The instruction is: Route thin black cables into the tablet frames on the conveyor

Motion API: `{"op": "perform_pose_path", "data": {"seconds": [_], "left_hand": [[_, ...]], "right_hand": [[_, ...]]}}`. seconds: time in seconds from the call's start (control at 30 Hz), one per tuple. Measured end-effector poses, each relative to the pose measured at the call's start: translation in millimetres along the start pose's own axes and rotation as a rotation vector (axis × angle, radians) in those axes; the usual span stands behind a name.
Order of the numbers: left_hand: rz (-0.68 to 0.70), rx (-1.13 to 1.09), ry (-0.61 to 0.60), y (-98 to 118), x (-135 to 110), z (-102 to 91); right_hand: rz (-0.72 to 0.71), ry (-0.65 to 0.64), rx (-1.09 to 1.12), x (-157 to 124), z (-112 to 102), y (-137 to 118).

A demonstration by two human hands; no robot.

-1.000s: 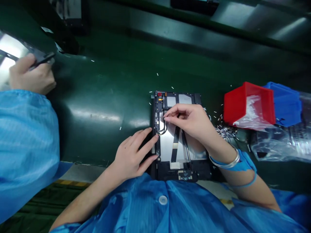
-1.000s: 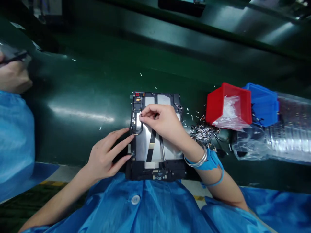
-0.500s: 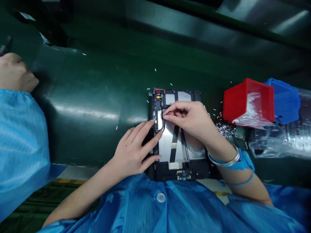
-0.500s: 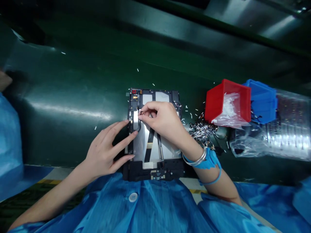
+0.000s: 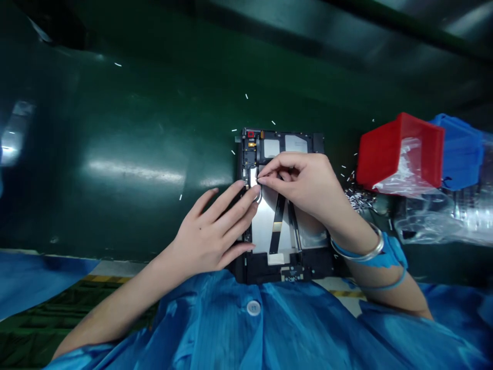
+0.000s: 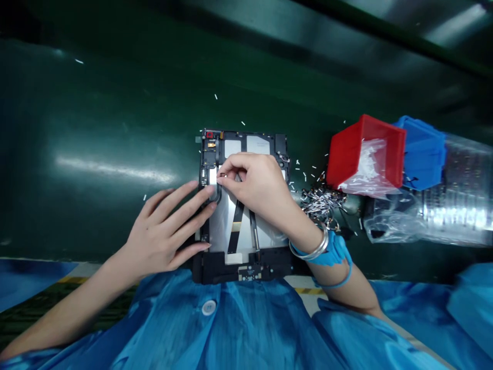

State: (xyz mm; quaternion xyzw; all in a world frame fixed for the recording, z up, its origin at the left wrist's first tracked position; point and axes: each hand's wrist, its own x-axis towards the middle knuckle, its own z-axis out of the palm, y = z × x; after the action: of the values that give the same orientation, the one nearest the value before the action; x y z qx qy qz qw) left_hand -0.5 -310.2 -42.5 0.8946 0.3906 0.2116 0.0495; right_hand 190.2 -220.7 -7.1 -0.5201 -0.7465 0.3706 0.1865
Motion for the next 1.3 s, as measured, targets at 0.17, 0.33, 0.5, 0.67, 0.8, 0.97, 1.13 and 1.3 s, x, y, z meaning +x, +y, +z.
{"op": "perform_pose_path", "data": {"seconds": [0.17, 0.33, 0.5, 0.67, 0.8, 0.97, 1.13, 1.3], "left_hand": [[0.094, -0.053, -0.091, -7.0, 7.1, -4.4], [0.114, -0.079, -0.072, -10.4, 11.2, -4.3], [0.042, -0.11, -0.092, -19.4, 24.8, -0.6], [-0.063, -0.161, -0.016, -22.2, 30.3, -3.1], [-0.359, -0.233, 0.19, 7.3, 5.2, -1.9], [-0.55, -0.341, 0.061, 49.6, -25.8, 0.7], [-0.819, -0.625, 0.106, 51.5, -17.0, -25.1], [-1.115, -1.128, 0.247, 24.5, 49.8, -43.1]], "right_hand": [[-0.021, 0.001, -0.047, 0.9, 1.8, 1.2], [-0.053, 0.11, -0.141, -5.0, -3.3, -4.0], [-0.066, 0.397, -0.225, -39.0, -22.6, -3.9], [0.033, 0.512, -0.304, -89.1, -27.5, 21.6], [0.177, 0.409, -0.43, -114.9, -15.6, 40.8], [0.306, 0.244, -0.357, -121.3, -4.0, 38.2], [0.268, 0.25, -0.108, -112.1, -10.4, 20.0], [0.145, 0.375, 0.095, -95.7, -48.2, 32.5]]}}
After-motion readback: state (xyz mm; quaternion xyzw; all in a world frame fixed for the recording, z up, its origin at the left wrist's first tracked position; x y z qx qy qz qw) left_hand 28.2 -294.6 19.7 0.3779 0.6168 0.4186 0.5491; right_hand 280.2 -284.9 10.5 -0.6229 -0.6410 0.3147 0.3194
